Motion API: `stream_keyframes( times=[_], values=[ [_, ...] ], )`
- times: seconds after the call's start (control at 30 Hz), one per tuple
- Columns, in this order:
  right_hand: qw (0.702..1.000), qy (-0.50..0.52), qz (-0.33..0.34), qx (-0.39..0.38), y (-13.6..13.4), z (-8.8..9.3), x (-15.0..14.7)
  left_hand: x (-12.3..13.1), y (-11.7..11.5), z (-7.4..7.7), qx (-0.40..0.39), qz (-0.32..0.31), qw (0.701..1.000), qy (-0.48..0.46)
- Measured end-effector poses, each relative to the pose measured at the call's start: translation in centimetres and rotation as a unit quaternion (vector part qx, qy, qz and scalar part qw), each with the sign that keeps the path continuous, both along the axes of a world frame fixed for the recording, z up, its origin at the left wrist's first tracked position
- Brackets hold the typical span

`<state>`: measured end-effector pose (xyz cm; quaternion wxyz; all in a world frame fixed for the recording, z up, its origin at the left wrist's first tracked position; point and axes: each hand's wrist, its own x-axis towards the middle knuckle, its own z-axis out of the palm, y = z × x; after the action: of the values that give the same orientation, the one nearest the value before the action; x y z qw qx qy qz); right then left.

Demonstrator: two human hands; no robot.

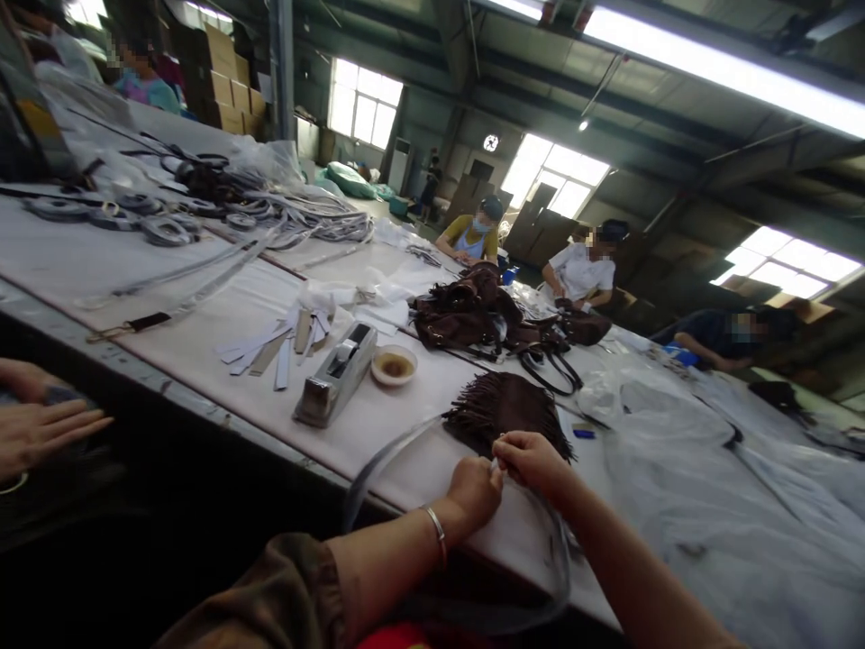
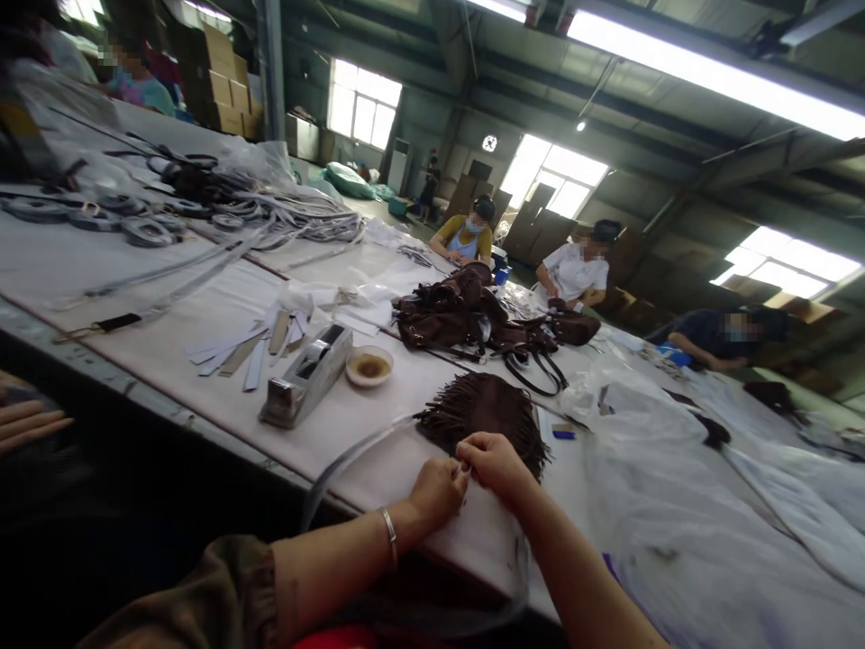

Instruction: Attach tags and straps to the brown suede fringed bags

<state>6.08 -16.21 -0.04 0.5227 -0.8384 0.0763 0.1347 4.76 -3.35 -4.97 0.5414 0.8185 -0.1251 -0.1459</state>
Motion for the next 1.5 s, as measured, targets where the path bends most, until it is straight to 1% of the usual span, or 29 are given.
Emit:
stream_keyframes(
  times=[0.03, 0.1, 0.17, 0.27, 0.37, 0.43, 0.6, 0.7, 0.77, 0.83, 1.0, 1.07, 1.17, 1.37, 1.5],
  values=[
    [0.999, 0.019, 0.006, -0.034, -1.3, -0.5, 0.1, 0.0, -0.7, -0.5, 0.017, -0.008, 1.000, -0.007],
    [0.995, 0.044, 0.021, -0.089, -2.9, -1.4, 0.3, 0.1, -1.3, -1.5, 0.055, -0.018, 0.997, -0.042],
    [0.992, 0.054, 0.031, -0.112, -3.5, -2.1, 0.6, 0.2, -1.5, -2.4, 0.082, -0.022, 0.993, -0.082],
    [0.989, 0.062, 0.038, -0.128, -3.4, -2.7, 1.2, 0.2, -1.8, -3.2, 0.103, -0.019, 0.987, -0.125],
    [0.984, 0.063, 0.041, -0.163, -3.0, -3.0, 1.8, 0.0, -2.1, -3.6, 0.106, -0.015, 0.984, -0.140],
    [0.978, 0.059, 0.038, -0.195, -2.8, -2.9, 2.0, -0.2, -2.2, -3.7, 0.092, -0.012, 0.986, -0.142],
    [0.962, 0.061, 0.034, -0.264, -2.2, -2.7, 2.3, -0.7, -2.3, -3.6, 0.057, 0.051, 0.990, -0.119],
    [0.958, 0.069, 0.028, -0.277, -2.1, -2.8, 2.2, -1.0, -2.3, -3.5, 0.035, 0.040, 0.990, -0.131],
    [0.958, 0.072, 0.021, -0.278, -2.0, -3.0, 2.1, -0.9, -2.2, -3.5, 0.015, 0.026, 0.989, -0.147],
    [0.959, 0.070, 0.012, -0.274, -2.1, -3.1, 2.0, -0.7, -2.2, -3.5, 0.012, 0.015, 0.988, -0.152],
    [0.968, 0.057, 0.008, -0.246, -2.7, -3.2, 1.3, 0.2, -1.8, -3.2, 0.046, -0.021, 0.993, -0.110],
    [0.972, 0.044, 0.011, -0.231, -3.2, -3.2, 0.8, 0.5, -1.8, -3.1, 0.054, -0.020, 0.994, -0.098],
    [0.977, 0.013, 0.002, -0.213, -3.8, -3.6, 0.0, 0.7, -1.8, -3.1, 0.053, 0.003, 0.995, -0.088],
    [0.983, -0.019, -0.085, -0.160, -3.5, -5.8, -1.5, 1.1, -1.8, -3.2, -0.002, 0.016, 1.000, -0.026],
    [0.982, -0.029, -0.158, -0.101, -3.1, -6.9, -1.9, 1.0, -1.7, -3.2, -0.063, 0.023, 0.997, 0.027]
  ],
)
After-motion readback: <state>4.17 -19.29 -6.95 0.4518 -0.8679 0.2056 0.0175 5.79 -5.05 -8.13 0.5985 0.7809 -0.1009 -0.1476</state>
